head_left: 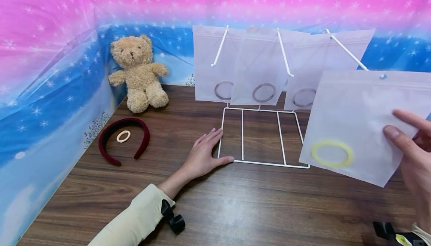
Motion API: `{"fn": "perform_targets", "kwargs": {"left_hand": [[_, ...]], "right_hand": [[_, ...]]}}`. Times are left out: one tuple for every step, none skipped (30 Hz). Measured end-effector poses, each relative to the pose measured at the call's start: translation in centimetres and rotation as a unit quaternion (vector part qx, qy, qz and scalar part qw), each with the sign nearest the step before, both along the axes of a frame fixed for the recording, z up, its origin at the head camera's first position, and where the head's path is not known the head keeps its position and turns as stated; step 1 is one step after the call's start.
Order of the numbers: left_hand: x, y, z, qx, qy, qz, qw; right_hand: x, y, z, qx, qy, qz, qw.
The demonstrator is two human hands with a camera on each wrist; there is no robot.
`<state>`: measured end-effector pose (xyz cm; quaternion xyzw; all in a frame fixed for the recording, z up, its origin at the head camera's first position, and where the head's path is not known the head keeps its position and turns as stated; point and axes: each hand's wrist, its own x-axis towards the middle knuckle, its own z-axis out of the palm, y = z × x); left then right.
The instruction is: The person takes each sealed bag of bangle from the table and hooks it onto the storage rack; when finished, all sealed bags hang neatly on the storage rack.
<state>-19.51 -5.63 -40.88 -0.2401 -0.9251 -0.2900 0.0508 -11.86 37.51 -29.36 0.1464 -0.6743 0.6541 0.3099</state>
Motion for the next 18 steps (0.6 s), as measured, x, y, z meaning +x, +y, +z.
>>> {"fn": "perform_targets", "kwargs": {"left_hand": [[0.00,0.01,0.03,0.000,0.000,0.000,1.0000],[-0.01,0.01,0.03,0.001,0.000,0.000,1.0000],[-0.02,0.01,0.01,0.000,0.000,0.001,1.0000],[-0.01,0.01,-0.01,0.000,-0.001,0.000,1.0000],[-0.01,0.01,-0.03,0.000,-0.001,0.000,1.0000],[0.00,0.01,-0.05,0.001,-0.001,0.000,1.0000],[0.01,0.01,-0.07,0.001,-0.001,0.000,1.0000],[0.01,0.01,-0.08,0.001,-0.002,0.000,1.0000],[0.01,0.02,-0.09,0.000,-0.001,0.000,1.0000],[0.00,0.02,-0.09,0.000,-0.001,0.000,1.0000],[0.00,0.02,-0.07,0.000,-0.001,0.001,1.0000],[-0.01,0.02,-0.07,-0.001,0.000,0.001,1.0000],[-0.02,0.03,-0.07,-0.002,0.000,0.001,1.0000],[-0.03,0.03,-0.06,-0.002,0.001,0.002,1.0000],[-0.04,0.03,-0.06,-0.002,0.001,0.002,1.0000],[-0.04,0.03,-0.06,-0.002,0.002,0.002,1.0000],[-0.04,0.02,-0.05,-0.002,0.002,0.002,1.0000],[-0.04,0.01,-0.04,-0.001,0.002,0.002,1.0000]], "right_hand": [[-0.02,-0.04,0.07,0.000,-0.007,-0.006,1.0000],[-0.03,-0.11,0.19,-0.001,-0.017,-0.015,0.9997],[-0.09,-0.15,0.26,-0.007,-0.020,-0.016,0.9997],[-0.15,-0.14,0.24,-0.008,-0.021,-0.014,0.9996],[-0.13,-0.21,0.30,-0.005,-0.029,-0.023,0.9993],[-0.13,-0.29,0.36,-0.004,-0.033,-0.026,0.9991],[-0.13,-0.33,0.42,-0.004,-0.038,-0.027,0.9989],[-0.11,-0.40,0.53,-0.002,-0.047,-0.034,0.9983],[-0.10,-0.42,0.56,-0.001,-0.048,-0.033,0.9983],[-0.08,-0.44,0.60,0.002,-0.052,-0.035,0.9981],[-0.01,-0.51,0.69,0.007,-0.059,-0.043,0.9973],[-0.05,-0.46,0.63,0.005,-0.052,-0.035,0.9980],[-0.10,-0.37,0.55,0.002,-0.045,-0.028,0.9986],[-0.13,-0.32,0.49,0.000,-0.041,-0.023,0.9989],[-0.19,-0.25,0.39,-0.002,-0.032,-0.015,0.9994],[-0.26,-0.16,0.28,-0.006,-0.024,-0.004,0.9997],[-0.32,-0.11,0.21,-0.008,-0.018,0.003,0.9998],[-0.37,-0.08,0.14,-0.011,-0.013,0.010,0.9998]]}}
